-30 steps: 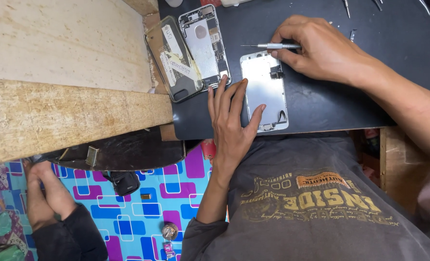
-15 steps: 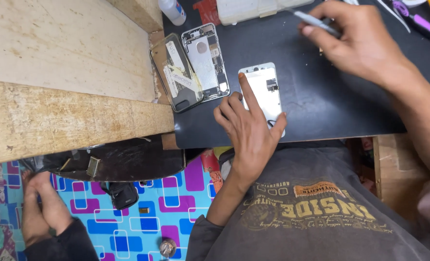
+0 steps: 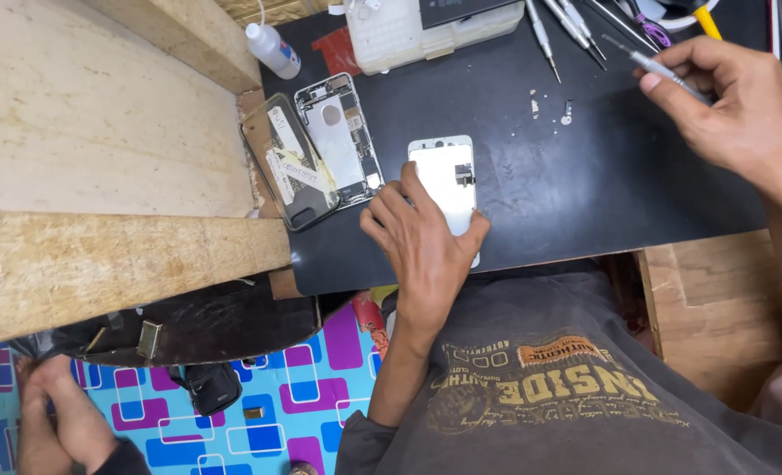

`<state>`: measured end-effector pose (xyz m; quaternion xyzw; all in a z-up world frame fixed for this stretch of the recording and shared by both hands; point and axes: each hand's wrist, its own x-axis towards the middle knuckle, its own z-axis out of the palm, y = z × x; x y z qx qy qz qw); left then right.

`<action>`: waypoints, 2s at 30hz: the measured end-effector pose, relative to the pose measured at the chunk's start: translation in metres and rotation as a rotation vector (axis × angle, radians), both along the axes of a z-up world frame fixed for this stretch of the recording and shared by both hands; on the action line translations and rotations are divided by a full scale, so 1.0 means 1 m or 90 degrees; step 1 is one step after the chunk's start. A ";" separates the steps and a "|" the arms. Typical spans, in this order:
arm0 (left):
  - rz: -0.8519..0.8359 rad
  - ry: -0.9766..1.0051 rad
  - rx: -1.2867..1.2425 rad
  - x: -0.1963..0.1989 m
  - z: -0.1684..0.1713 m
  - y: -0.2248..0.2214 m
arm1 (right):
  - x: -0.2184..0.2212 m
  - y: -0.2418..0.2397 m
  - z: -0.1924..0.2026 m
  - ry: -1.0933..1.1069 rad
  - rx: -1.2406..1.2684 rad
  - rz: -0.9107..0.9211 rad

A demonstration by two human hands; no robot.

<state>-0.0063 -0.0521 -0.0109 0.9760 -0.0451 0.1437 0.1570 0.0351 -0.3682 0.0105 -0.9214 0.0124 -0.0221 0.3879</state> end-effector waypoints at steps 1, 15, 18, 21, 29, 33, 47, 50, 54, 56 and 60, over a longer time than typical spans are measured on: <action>-0.001 0.003 0.001 -0.001 0.000 0.001 | -0.002 0.000 -0.003 0.003 0.001 -0.001; -0.171 0.129 -0.106 -0.013 0.019 0.037 | 0.037 0.092 -0.012 -0.121 -0.210 0.329; -0.205 0.136 -0.117 -0.012 0.020 0.042 | 0.059 0.109 -0.014 -0.094 -0.225 0.341; -0.202 0.135 -0.119 -0.014 0.017 0.042 | 0.066 0.115 -0.022 -0.132 -0.271 0.356; -0.196 0.123 -0.143 -0.014 0.010 0.043 | 0.069 0.108 -0.039 -0.217 -0.372 0.389; -0.190 0.121 -0.138 -0.014 0.009 0.044 | 0.068 0.105 -0.033 -0.166 -0.368 0.418; -0.193 0.128 -0.150 -0.014 0.008 0.045 | 0.065 0.095 0.012 0.040 -0.148 0.319; -0.192 0.135 -0.153 -0.016 0.008 0.045 | 0.072 0.097 0.001 -0.009 -0.169 0.338; -0.184 0.132 -0.146 -0.015 0.009 0.043 | 0.079 0.103 -0.009 -0.054 -0.255 0.390; -0.183 0.127 -0.148 -0.014 0.009 0.044 | 0.080 0.104 -0.008 -0.056 -0.281 0.398; -0.192 0.139 -0.145 -0.013 0.010 0.045 | 0.080 0.109 -0.002 0.006 -0.361 0.420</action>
